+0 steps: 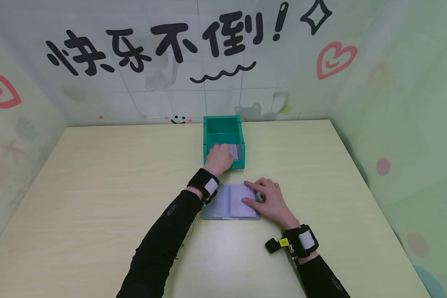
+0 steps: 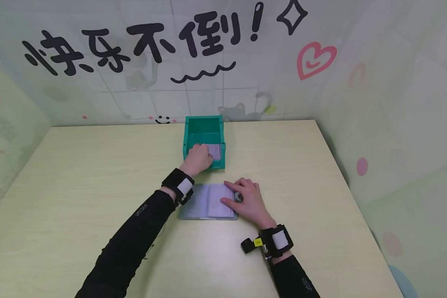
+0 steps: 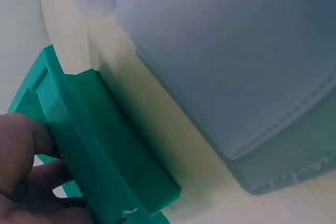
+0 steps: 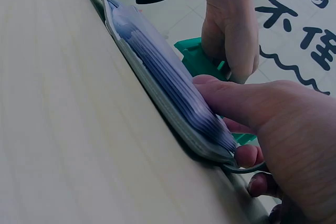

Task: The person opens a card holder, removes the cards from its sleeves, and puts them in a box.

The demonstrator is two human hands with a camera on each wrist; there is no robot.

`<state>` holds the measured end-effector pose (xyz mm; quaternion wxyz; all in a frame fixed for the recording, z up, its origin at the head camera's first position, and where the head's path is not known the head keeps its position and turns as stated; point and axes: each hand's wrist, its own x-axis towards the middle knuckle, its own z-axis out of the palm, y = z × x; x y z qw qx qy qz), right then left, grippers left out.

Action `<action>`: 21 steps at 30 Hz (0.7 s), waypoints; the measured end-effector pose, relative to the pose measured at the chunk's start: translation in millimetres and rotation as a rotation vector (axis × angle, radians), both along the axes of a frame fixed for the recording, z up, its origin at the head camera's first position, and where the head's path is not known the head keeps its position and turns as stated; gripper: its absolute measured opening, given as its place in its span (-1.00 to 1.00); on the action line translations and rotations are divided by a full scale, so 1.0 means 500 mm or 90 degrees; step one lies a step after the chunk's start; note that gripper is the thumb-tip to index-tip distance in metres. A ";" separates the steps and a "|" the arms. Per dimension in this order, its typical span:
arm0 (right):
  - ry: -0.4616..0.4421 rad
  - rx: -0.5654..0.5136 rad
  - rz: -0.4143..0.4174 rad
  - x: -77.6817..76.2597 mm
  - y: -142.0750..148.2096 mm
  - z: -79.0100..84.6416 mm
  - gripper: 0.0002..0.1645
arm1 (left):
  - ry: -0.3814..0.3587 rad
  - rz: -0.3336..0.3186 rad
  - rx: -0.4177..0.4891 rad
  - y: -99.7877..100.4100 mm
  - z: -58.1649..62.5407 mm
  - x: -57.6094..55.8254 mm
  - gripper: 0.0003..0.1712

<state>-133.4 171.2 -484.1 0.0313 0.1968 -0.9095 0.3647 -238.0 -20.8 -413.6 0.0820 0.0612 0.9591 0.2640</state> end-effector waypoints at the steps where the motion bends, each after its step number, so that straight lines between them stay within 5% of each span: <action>1: 0.001 0.001 0.000 0.000 0.000 0.000 -0.38 | -0.001 -0.002 0.002 0.000 0.000 0.001 -0.73; 10: 0.004 0.006 -0.002 -0.001 -0.001 0.000 -0.38 | -0.016 -0.019 0.017 -0.003 0.002 0.006 -0.69; 14: -0.002 0.006 -0.006 -0.001 -0.002 0.003 -0.36 | 0.013 -0.032 0.036 -0.014 0.007 0.013 -0.69; 21: -0.014 0.029 -0.004 -0.001 -0.005 0.008 -0.30 | 0.060 -0.061 0.125 -0.058 0.021 0.075 -0.63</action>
